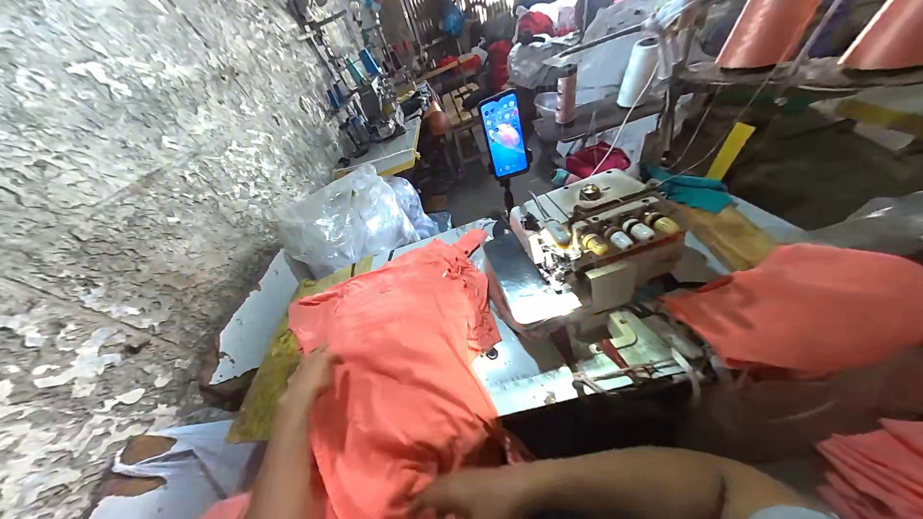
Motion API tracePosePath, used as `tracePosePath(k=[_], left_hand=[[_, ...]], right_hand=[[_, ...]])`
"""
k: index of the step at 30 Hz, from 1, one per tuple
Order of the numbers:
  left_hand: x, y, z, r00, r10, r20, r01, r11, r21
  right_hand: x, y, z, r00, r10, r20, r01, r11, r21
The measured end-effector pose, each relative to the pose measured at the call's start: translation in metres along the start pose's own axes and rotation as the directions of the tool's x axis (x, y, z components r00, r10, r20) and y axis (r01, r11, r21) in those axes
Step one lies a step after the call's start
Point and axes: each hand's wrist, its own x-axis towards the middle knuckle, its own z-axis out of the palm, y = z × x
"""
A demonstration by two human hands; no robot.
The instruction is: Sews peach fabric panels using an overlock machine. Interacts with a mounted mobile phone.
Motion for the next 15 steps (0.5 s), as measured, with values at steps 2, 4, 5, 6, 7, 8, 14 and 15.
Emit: tracePosePath(k=[2, 4, 5, 6, 7, 8, 14, 15], left_hand=[[0.027, 0.031, 0.008, 0.977, 0.176, -0.122, -0.19, 0.975, -0.118], [0.056, 0.066, 0.02, 0.925, 0.253, -0.285, -0.319, 0.924, -0.213], [0.069, 0.082, 0.025, 0.911, 0.241, -0.336, -0.335, 0.906, -0.258], [0.081, 0.096, 0.03, 0.913, 0.208, -0.35, -0.32, 0.897, -0.304], [0.092, 0.106, 0.035, 0.931, 0.164, -0.326, -0.278, 0.897, -0.343], [0.102, 0.115, 0.039, 0.951, 0.123, -0.285, -0.226, 0.903, -0.364], [0.113, 0.136, 0.038, 0.986, 0.15, -0.072, -0.165, 0.942, -0.291], [0.11, 0.135, 0.038, 0.977, 0.178, -0.114, -0.206, 0.925, -0.319]], right_hand=[[-0.003, 0.036, -0.027, 0.954, -0.01, -0.3, 0.0, 0.999, -0.034], [-0.007, 0.066, -0.056, 0.819, 0.119, -0.561, -0.172, 0.984, -0.042], [-0.008, 0.075, -0.068, 0.75, 0.216, -0.625, -0.296, 0.955, -0.025], [-0.01, 0.083, -0.076, 0.691, 0.295, -0.66, -0.404, 0.915, -0.013], [-0.011, 0.087, -0.081, 0.646, 0.358, -0.675, -0.486, 0.874, -0.003], [-0.011, 0.088, -0.085, 0.612, 0.393, -0.686, -0.543, 0.84, -0.004], [0.003, 0.088, -0.088, 0.564, 0.386, -0.73, -0.549, 0.836, 0.018], [0.006, 0.088, -0.087, 0.567, 0.38, -0.731, -0.541, 0.841, 0.018]])
